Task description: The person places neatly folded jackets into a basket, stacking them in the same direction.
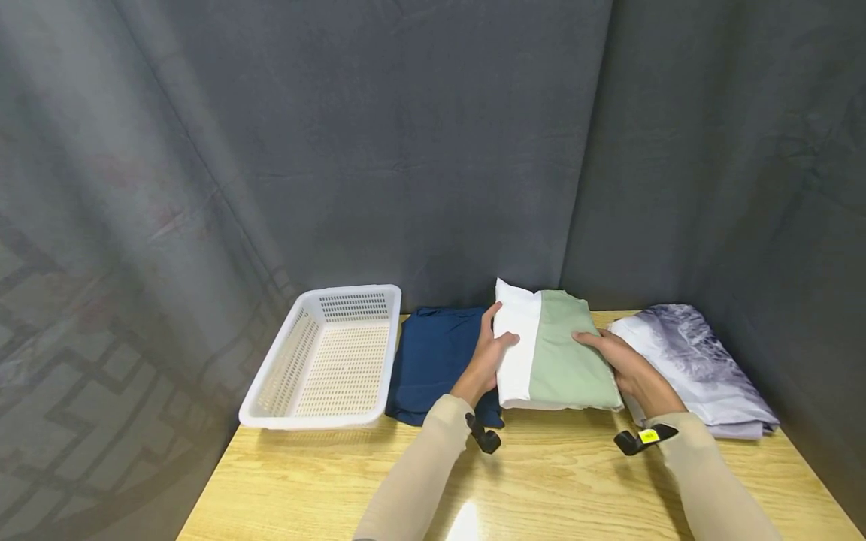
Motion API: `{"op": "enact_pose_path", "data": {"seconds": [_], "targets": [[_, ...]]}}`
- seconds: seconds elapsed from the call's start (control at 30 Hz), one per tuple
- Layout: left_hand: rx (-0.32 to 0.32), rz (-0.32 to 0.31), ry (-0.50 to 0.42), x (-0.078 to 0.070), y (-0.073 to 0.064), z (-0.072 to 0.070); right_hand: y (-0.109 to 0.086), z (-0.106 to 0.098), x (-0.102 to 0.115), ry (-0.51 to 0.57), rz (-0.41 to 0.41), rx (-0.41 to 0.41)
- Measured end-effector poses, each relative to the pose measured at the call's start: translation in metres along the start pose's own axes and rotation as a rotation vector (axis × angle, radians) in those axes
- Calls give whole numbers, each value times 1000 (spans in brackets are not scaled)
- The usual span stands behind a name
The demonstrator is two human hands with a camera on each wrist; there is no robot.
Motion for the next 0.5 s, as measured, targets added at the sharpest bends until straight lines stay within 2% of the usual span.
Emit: {"op": "enact_pose_path", "data": {"seconds": [0.13,0.33,0.5], "targets": [[-2,9,-1,-5,0,-3,2,3,3,24,-17,9],[34,55,-12,-14,-1,-6,2,5,5,-43,-158,-46],[49,84,45,-26,-5,-11,-2,10,12,-112,-274,-58]]}}
Point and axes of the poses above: each hand's wrist, its own y-axis towards the middle knuckle, its own z-axis out of the palm, x = y × z, the point moved 2 cm from there along y, towards the middle knuckle, and after that the axes turned 2 degrees about z, right-handed, at the moved point
